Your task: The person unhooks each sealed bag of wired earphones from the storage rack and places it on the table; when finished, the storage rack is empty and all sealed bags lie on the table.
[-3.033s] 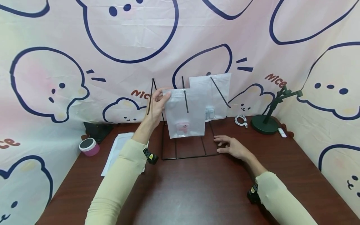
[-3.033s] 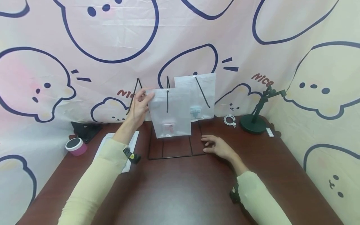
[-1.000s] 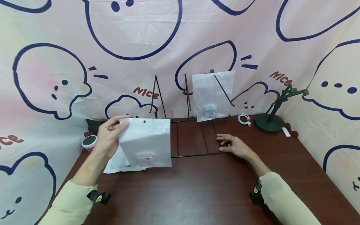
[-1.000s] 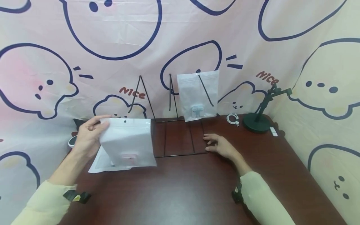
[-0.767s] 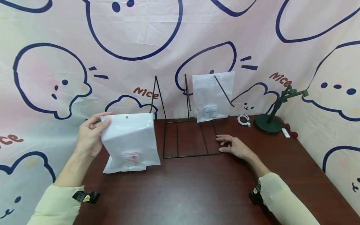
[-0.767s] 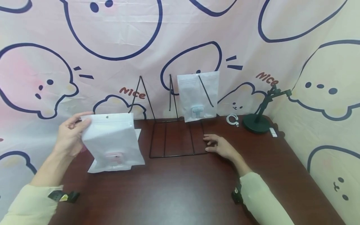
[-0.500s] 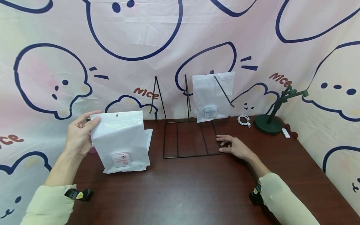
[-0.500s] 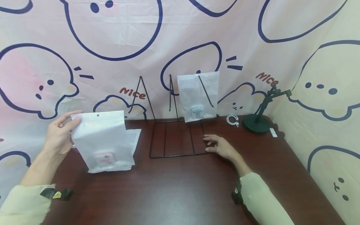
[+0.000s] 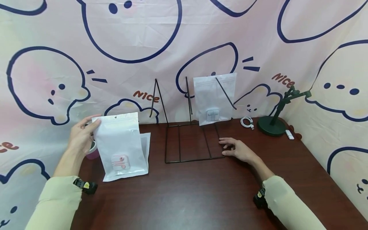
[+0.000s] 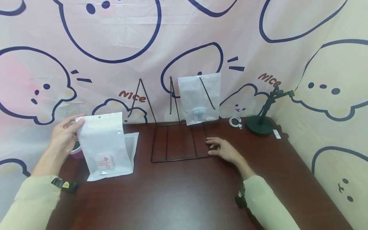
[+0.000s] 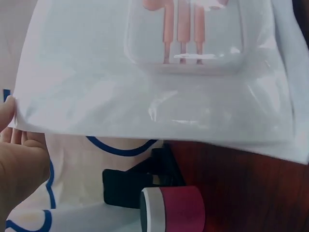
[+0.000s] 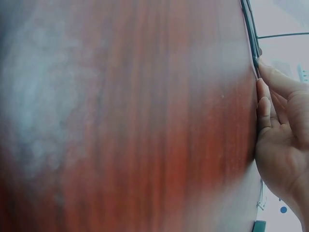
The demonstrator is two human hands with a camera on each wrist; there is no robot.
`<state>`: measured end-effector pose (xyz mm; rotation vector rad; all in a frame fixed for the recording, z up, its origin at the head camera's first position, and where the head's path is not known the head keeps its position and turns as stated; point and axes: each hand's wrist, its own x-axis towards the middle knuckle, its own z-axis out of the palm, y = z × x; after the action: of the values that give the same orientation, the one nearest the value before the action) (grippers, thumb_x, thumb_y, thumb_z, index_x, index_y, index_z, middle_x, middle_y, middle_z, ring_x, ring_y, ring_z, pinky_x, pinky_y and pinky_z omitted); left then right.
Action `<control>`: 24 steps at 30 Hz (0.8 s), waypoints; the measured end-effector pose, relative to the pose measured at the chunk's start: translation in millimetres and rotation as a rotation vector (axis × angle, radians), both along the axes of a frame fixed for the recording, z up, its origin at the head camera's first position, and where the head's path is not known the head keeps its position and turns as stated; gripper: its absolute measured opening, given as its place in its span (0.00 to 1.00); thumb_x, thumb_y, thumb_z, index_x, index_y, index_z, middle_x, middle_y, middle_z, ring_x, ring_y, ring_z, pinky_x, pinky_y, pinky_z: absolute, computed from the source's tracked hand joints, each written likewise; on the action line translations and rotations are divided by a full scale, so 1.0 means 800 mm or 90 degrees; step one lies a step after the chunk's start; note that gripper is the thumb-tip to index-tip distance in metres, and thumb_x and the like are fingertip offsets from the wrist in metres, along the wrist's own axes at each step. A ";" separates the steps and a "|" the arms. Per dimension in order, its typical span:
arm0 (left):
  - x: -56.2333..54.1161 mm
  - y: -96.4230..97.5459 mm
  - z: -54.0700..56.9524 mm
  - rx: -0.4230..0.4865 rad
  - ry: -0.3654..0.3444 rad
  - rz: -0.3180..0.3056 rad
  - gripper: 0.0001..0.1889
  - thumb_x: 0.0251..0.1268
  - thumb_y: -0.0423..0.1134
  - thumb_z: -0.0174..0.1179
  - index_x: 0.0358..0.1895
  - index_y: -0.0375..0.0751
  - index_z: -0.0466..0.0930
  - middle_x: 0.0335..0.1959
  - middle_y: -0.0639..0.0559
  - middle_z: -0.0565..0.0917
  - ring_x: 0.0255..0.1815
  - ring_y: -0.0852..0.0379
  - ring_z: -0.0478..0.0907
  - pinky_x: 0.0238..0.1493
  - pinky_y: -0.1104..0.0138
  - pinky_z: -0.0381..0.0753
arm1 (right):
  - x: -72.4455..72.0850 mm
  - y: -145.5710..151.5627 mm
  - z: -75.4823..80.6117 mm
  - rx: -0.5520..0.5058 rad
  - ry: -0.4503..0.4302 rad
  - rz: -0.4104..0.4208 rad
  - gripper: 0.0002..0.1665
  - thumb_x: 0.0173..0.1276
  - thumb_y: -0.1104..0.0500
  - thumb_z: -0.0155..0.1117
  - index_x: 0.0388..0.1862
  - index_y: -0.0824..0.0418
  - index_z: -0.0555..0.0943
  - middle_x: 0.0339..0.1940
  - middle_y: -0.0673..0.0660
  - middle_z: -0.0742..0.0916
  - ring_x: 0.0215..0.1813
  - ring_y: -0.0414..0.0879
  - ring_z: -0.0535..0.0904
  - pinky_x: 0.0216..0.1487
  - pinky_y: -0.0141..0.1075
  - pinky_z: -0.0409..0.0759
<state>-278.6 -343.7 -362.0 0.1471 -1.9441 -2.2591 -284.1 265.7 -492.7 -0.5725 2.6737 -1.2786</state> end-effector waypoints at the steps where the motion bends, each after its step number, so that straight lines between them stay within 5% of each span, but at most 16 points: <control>1: -0.005 0.000 -0.001 -0.011 -0.014 0.002 0.29 0.66 0.45 0.72 0.69 0.45 0.78 0.51 0.58 0.82 0.45 0.61 0.82 0.37 0.71 0.84 | 0.000 0.000 0.001 0.001 0.000 -0.001 0.30 0.70 0.58 0.74 0.70 0.58 0.80 0.75 0.55 0.77 0.54 0.47 0.80 0.48 0.34 0.75; 9: -0.037 0.006 -0.023 -0.050 -0.100 0.007 0.36 0.67 0.50 0.70 0.76 0.49 0.71 0.57 0.59 0.76 0.50 0.61 0.79 0.43 0.72 0.83 | -0.001 0.002 -0.001 0.000 -0.006 0.001 0.30 0.70 0.58 0.73 0.70 0.58 0.80 0.76 0.55 0.77 0.54 0.48 0.80 0.48 0.33 0.75; 16: -0.057 0.013 -0.047 -0.153 -0.187 0.050 0.32 0.74 0.54 0.61 0.79 0.59 0.67 0.84 0.50 0.56 0.75 0.50 0.65 0.79 0.53 0.64 | -0.001 0.001 -0.001 -0.003 -0.007 0.000 0.30 0.70 0.58 0.73 0.70 0.58 0.80 0.76 0.55 0.77 0.55 0.47 0.81 0.51 0.35 0.75; 24: -0.065 0.018 -0.076 -0.196 -0.218 0.063 0.29 0.82 0.48 0.54 0.81 0.53 0.63 0.84 0.43 0.57 0.78 0.45 0.64 0.77 0.53 0.68 | 0.001 0.001 0.002 -0.007 -0.013 -0.001 0.30 0.70 0.57 0.74 0.70 0.58 0.80 0.76 0.54 0.76 0.55 0.48 0.81 0.51 0.35 0.76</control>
<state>-330.9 -329.4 -423.1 0.6113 -2.3630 -1.9430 -283.3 266.5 -491.5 -0.5548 2.6525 -1.2939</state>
